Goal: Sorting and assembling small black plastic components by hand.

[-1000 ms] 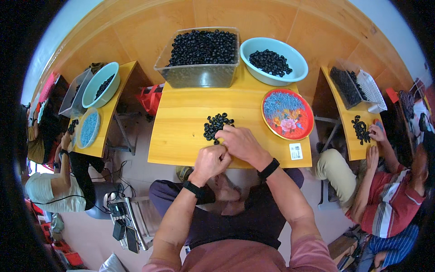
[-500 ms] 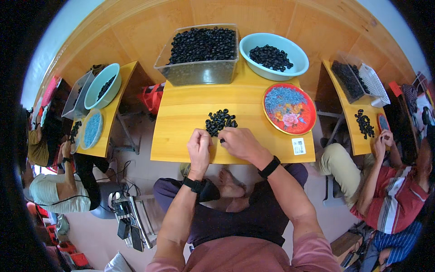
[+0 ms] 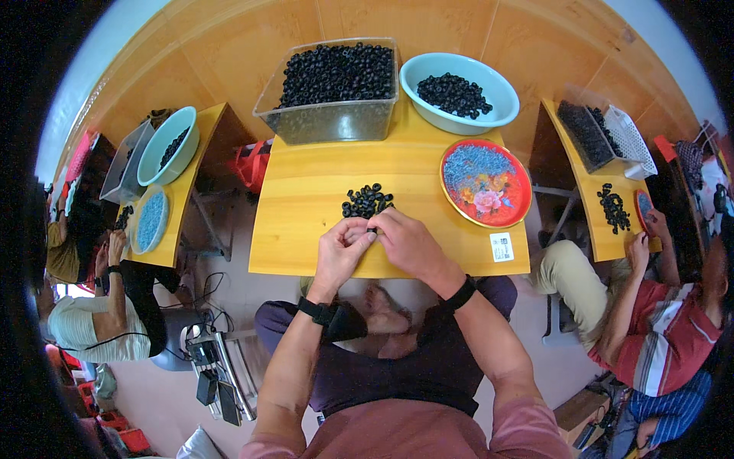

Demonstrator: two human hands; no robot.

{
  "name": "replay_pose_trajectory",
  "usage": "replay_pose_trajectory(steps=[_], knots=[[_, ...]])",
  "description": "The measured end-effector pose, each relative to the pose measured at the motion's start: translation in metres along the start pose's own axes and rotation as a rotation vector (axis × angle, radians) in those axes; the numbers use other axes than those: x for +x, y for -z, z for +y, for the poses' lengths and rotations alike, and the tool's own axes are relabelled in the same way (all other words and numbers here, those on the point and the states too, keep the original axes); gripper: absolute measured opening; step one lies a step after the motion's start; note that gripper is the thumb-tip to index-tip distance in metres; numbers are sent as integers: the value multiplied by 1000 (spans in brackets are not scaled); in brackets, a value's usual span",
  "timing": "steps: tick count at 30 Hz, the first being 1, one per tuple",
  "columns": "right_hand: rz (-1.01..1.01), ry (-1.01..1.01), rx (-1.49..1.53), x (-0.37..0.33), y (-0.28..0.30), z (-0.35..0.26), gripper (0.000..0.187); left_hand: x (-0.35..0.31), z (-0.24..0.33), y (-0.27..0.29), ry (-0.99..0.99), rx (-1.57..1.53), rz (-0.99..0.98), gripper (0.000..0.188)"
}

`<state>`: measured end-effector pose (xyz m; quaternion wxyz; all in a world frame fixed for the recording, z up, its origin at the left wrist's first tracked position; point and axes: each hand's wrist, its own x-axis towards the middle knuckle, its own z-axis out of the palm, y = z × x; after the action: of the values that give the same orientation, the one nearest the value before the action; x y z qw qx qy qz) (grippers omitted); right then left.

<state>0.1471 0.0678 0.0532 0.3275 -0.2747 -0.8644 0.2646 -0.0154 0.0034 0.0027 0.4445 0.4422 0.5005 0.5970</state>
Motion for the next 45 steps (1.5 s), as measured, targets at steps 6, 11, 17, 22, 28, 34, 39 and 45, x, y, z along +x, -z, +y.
replay_pose_trajectory(steps=[6, 11, 17, 22, 28, 34, 39, 45], knots=[[26, -171, 143, -3, -4, 0, 16, 0, 1, 0, 20, -63, -10, 29], [48, -228, 161, -3, -6, -2, 15, 0, 2, 2, -5, -4, -20, 27], [88, -212, 108, -6, -8, 3, 12, -1, 5, -4, -115, 184, 6, 24], [93, -360, 210, -12, -15, 5, 9, -5, 5, -3, -140, 323, 20, 19], [84, -334, 235, -18, -10, -2, 10, -6, 11, -6, -171, 312, 33, 17], [218, -222, 21, -30, 32, 25, 9, -8, 10, -11, -164, 437, 36, 18], [249, -378, -505, -29, 124, 70, 7, -7, 14, -9, -181, 392, 23, 18], [25, -477, -758, -41, 170, 112, 11, -7, 11, -7, -150, 384, 14, 17]])
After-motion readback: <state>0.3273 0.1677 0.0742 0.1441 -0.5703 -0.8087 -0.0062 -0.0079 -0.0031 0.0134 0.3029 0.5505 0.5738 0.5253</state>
